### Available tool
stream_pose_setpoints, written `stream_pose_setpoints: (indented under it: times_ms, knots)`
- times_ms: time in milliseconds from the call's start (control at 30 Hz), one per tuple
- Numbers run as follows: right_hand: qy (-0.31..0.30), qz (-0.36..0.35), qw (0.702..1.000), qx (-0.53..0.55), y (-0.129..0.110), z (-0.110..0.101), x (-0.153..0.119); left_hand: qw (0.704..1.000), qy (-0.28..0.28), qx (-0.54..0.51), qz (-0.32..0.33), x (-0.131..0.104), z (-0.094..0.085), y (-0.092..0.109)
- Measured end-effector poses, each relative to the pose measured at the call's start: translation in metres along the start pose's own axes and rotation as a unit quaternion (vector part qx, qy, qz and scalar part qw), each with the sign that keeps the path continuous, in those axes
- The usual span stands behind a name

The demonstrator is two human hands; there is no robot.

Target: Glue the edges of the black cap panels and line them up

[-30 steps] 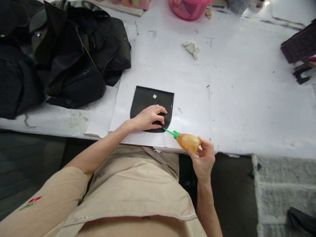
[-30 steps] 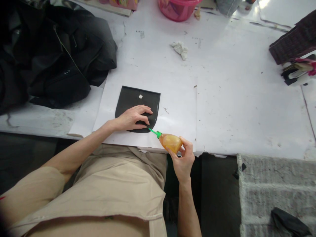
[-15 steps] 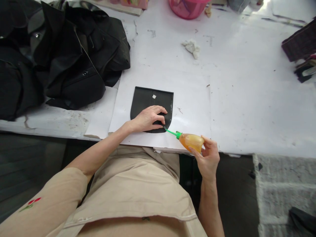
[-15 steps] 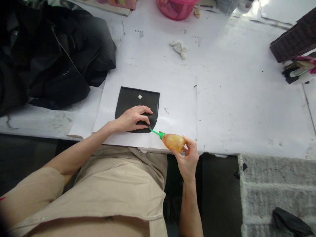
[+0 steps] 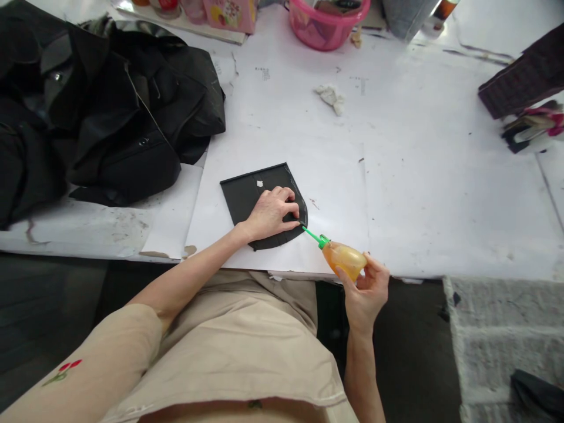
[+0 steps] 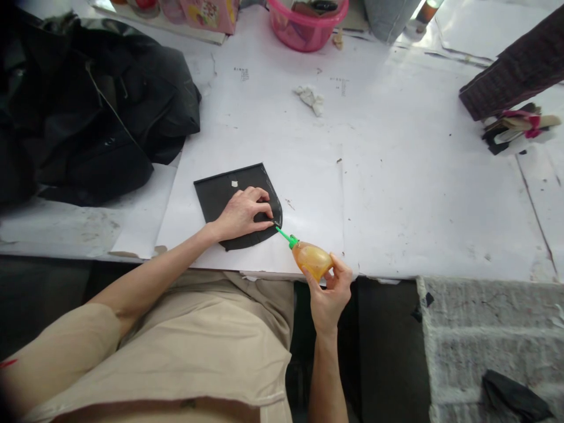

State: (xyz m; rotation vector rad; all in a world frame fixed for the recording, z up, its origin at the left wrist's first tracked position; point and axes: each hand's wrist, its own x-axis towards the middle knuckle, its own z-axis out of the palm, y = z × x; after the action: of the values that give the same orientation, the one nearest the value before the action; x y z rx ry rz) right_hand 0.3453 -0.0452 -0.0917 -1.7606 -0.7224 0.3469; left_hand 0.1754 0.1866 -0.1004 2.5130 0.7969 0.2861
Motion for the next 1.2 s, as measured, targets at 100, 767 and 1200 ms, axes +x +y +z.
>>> stream_pose_setpoints:
  times_ms: [100,767,1200]
  knots:
    - [-0.011,0.002,1.0,-0.009,0.008,0.003,-0.003,1.0,0.005,-0.003,0.0,-0.002,0.001,-0.001]
    - [-0.004,-0.196,0.97,-0.143,0.01,0.003,-0.013,1.0,0.02,0.005,-0.023,-0.003,0.004,0.003]
    - [0.002,-0.125,0.985,-0.123,0.003,0.009,-0.023,0.999,0.026,0.003,-0.027,-0.003,0.005,0.003]
